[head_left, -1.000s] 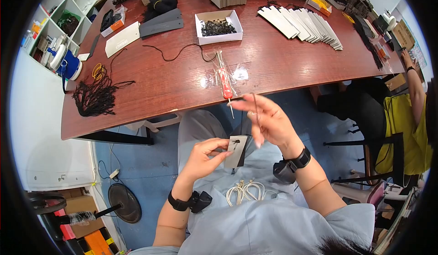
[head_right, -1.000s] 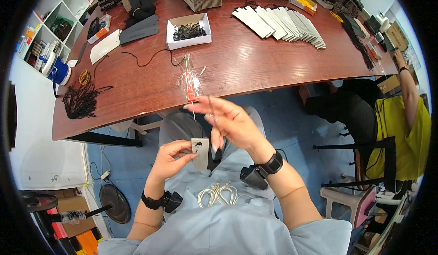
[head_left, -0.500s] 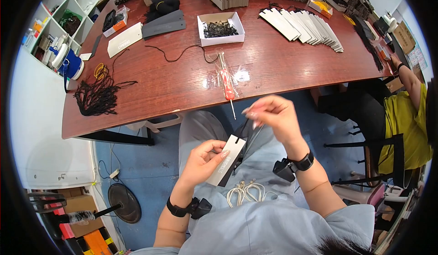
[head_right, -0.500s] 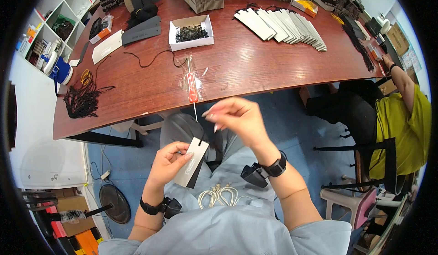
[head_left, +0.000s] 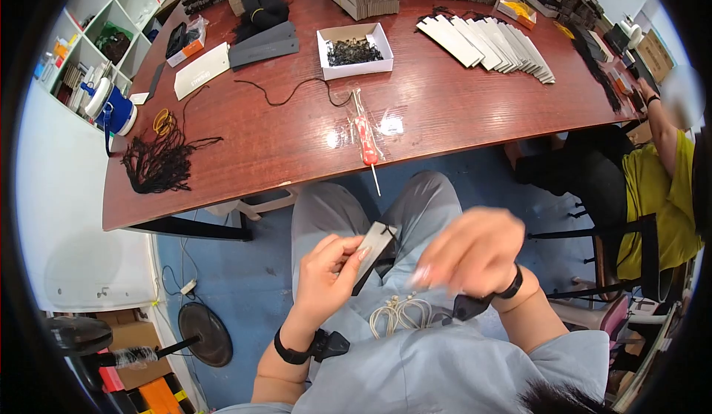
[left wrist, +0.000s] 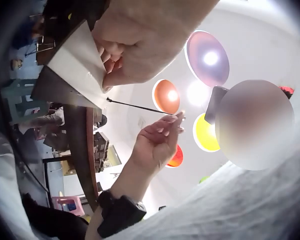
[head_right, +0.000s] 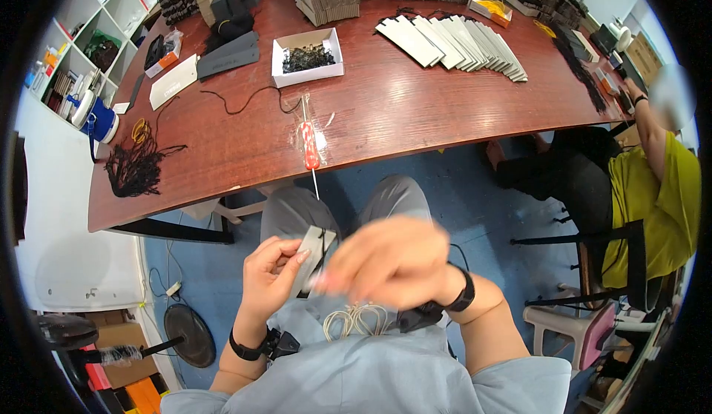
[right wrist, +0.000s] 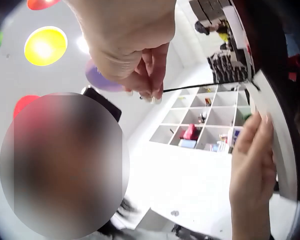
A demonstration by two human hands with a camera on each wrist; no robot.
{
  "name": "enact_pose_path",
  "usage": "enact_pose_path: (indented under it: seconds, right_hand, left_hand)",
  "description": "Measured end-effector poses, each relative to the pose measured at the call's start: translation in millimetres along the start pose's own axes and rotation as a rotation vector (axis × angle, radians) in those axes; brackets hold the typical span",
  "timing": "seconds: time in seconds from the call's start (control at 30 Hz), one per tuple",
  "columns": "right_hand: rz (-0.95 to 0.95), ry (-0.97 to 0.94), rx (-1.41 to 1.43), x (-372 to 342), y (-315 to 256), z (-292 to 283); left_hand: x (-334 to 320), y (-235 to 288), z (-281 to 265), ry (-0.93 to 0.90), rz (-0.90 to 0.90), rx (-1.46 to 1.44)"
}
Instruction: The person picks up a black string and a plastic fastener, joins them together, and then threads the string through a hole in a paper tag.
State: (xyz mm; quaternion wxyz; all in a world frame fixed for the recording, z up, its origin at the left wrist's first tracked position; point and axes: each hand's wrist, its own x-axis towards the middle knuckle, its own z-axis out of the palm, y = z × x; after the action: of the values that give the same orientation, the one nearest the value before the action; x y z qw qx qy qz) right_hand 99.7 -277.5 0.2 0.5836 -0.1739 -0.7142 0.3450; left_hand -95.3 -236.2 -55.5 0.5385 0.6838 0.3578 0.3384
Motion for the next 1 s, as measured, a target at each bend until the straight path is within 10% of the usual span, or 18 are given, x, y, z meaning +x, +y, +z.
enact_pose_path:
  seconds: [0.07,0.23,0.5,0.67,1.0]
  right_hand:
    - [0.131,0.605,0.108,2.5,10.1,-11.5]
    - [0.504,0.937,0.237,10.6,39.9,-34.6]
    - [0.6,0.72,-0.221,-6.5,32.7,-6.1]
    - [0.751,-0.108,-0.489,-9.8,8.7,54.9]
    - [0.726,0.078,-0.487,34.4,18.1,15.4]
  left_hand:
    - [-2.4,8.0,-5.0,-0.186,-0.044,-0.036]
    - [-0.4,24.1,-9.5,-0.175,-0.254,-0.479]
    - [2.4,18.2,-6.7,0.005,-0.116,-0.591]
    - [18.7,34.3,11.8,0.337,0.118,-0.584]
    - [35.2,38.8,12.8,0.523,0.25,-0.654]
